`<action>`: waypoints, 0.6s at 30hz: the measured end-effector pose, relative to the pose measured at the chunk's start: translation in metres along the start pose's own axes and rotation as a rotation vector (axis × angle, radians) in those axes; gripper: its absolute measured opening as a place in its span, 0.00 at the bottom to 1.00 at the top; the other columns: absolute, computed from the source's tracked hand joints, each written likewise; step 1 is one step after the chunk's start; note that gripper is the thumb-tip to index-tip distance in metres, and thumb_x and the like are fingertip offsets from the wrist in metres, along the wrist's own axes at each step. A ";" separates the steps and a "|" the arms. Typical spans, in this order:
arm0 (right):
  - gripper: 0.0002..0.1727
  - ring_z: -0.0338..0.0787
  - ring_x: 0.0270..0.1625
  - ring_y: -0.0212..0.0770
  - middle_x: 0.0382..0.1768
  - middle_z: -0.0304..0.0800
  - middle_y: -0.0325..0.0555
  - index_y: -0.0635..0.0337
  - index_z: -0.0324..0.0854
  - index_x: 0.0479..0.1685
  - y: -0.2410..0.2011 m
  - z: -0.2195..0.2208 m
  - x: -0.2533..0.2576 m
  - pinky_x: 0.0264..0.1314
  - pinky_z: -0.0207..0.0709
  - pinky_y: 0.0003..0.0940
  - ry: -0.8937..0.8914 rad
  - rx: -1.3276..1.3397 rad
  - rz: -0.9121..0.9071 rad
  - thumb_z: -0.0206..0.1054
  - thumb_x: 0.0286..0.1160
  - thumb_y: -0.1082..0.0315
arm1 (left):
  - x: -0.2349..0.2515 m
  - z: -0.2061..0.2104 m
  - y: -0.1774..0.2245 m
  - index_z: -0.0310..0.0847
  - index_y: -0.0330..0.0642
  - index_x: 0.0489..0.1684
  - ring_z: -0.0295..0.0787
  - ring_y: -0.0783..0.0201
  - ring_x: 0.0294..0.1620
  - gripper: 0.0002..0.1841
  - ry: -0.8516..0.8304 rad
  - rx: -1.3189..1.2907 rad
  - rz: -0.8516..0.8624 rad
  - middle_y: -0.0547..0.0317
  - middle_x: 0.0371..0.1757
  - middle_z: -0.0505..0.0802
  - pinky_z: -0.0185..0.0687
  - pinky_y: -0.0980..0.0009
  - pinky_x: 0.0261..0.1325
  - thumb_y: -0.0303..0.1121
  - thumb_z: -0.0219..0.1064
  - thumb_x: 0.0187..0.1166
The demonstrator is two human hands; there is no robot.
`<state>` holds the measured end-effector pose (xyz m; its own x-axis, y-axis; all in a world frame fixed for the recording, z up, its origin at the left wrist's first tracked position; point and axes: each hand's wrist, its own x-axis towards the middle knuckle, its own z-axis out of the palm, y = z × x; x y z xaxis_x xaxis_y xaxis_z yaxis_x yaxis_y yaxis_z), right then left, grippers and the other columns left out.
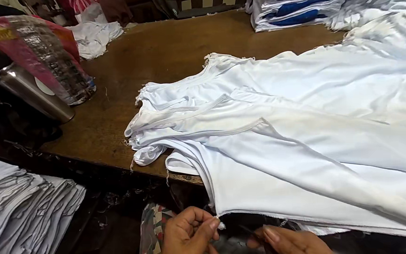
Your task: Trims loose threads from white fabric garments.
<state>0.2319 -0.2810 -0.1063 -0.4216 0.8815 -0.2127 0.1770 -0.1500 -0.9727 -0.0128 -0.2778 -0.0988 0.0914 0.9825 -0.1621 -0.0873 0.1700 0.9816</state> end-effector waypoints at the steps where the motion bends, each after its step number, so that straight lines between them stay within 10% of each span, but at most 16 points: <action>1: 0.25 0.69 0.20 0.24 0.22 0.76 0.33 0.68 0.88 0.50 0.000 0.001 0.004 0.23 0.64 0.24 0.009 0.021 0.005 0.45 0.96 0.62 | 0.001 -0.001 0.000 0.84 0.31 0.42 0.91 0.65 0.24 0.03 -0.015 -0.025 0.003 0.56 0.30 0.93 0.92 0.68 0.28 0.22 0.67 0.81; 18: 0.23 0.68 0.19 0.27 0.19 0.75 0.36 0.67 0.88 0.41 -0.011 0.014 0.015 0.23 0.63 0.27 -0.011 -0.079 -0.022 0.50 0.95 0.60 | -0.005 0.000 -0.002 0.84 0.30 0.43 0.92 0.65 0.25 0.02 -0.004 -0.031 0.037 0.54 0.32 0.94 0.92 0.68 0.28 0.21 0.67 0.80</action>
<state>0.2116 -0.2721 -0.0999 -0.4361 0.8790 -0.1928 0.2373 -0.0943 -0.9669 -0.0131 -0.2827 -0.0997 0.0920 0.9878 -0.1256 -0.1214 0.1363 0.9832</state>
